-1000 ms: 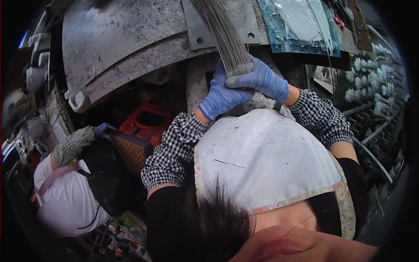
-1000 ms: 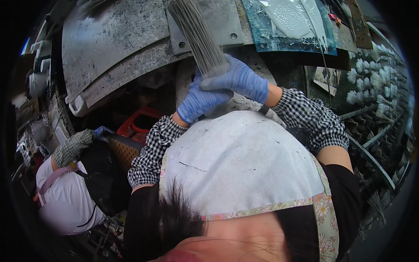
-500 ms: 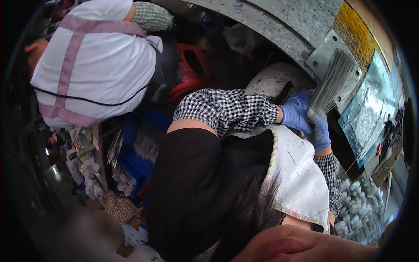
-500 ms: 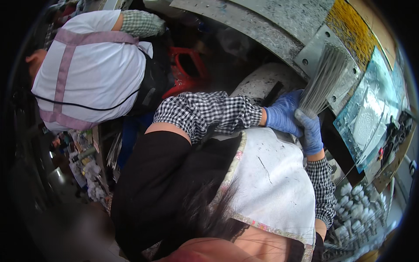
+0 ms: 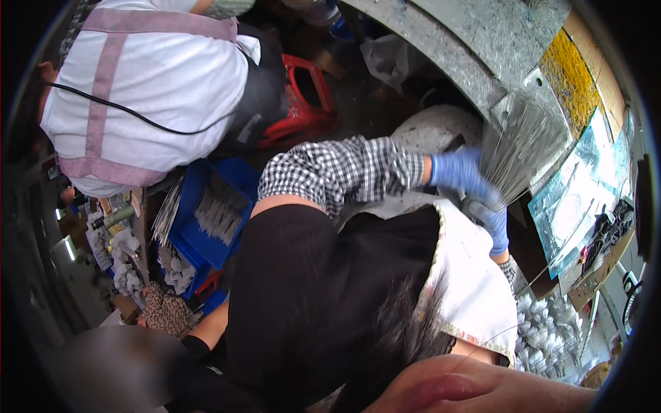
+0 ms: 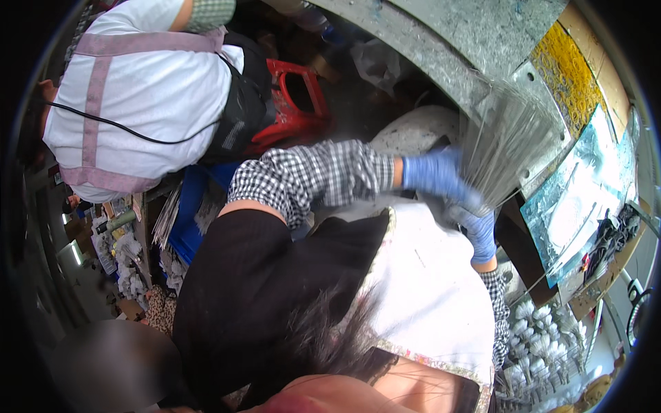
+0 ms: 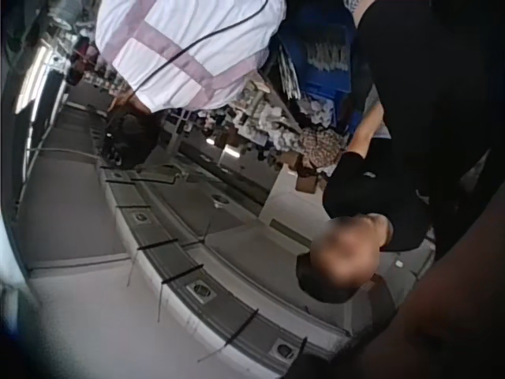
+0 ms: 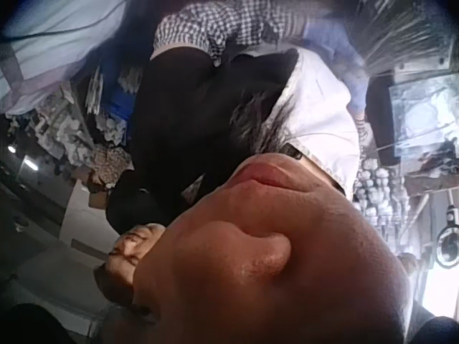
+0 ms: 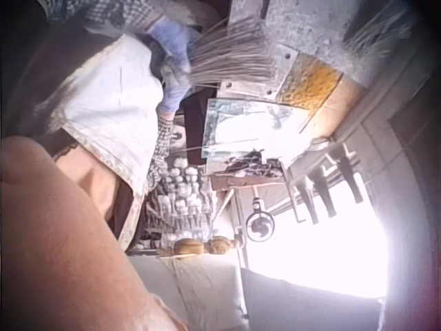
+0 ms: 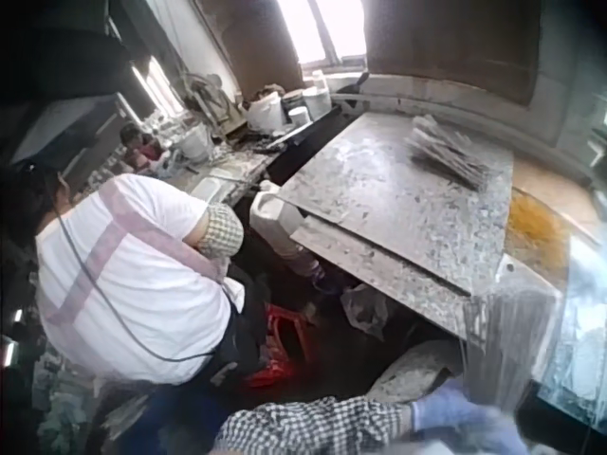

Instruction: The recorder is seen assembling large industrial-style brushes by bundling bristles and applying them to a circular base with adhesive.

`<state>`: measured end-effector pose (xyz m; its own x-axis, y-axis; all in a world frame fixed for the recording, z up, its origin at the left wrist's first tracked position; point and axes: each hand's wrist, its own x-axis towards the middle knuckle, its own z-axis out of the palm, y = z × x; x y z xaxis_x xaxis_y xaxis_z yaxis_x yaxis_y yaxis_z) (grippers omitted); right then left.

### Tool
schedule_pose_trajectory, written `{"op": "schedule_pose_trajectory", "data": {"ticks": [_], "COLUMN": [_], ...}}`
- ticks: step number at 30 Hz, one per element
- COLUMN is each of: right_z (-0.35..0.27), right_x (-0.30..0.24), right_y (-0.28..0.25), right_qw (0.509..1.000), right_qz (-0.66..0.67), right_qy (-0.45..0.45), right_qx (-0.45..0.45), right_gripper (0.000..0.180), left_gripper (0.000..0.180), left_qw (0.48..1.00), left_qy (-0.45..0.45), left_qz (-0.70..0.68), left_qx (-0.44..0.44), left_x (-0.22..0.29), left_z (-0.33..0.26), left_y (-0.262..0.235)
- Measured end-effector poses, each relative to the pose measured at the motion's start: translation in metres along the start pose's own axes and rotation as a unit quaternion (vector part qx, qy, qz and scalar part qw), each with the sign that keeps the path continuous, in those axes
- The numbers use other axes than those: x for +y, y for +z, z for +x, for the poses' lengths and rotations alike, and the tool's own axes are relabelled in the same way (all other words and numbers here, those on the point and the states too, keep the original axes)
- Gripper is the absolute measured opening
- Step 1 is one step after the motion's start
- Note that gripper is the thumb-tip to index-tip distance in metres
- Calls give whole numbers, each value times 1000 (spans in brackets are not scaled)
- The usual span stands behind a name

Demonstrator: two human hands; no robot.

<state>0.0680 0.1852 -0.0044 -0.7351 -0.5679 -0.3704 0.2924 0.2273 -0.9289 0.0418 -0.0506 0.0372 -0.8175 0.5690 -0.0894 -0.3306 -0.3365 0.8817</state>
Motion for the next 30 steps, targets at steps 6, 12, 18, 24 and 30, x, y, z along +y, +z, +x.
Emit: {"op": "schedule_pose_trajectory", "data": {"ticks": [6,12,18,24,30], "right_z": [-15,-12,1,46,136], "right_x": [-25,-23,6,50,112], "right_y": [-11,-46,-100,-163,-212], "right_qw": [988,988,968,937,915], "right_qz": [-145,-111,-144,-205,-255], "right_qy": [14,30,-8,-70,-146], "right_qx": [-39,105,204,274,276], "right_gripper": [45,46,48,49,51], "left_gripper": [99,106,81,74,45], "left_qw": [962,967,969,872,822], "left_qy": [158,162,194,385,328], "left_qz": [-215,-173,-132,278,422], "left_qx": [-55,-97,-78,122,198], "left_x": [58,76,92,132,144], "left_z": [46,65,59,103,175], "left_y": [-26,9,32,49,32]}}
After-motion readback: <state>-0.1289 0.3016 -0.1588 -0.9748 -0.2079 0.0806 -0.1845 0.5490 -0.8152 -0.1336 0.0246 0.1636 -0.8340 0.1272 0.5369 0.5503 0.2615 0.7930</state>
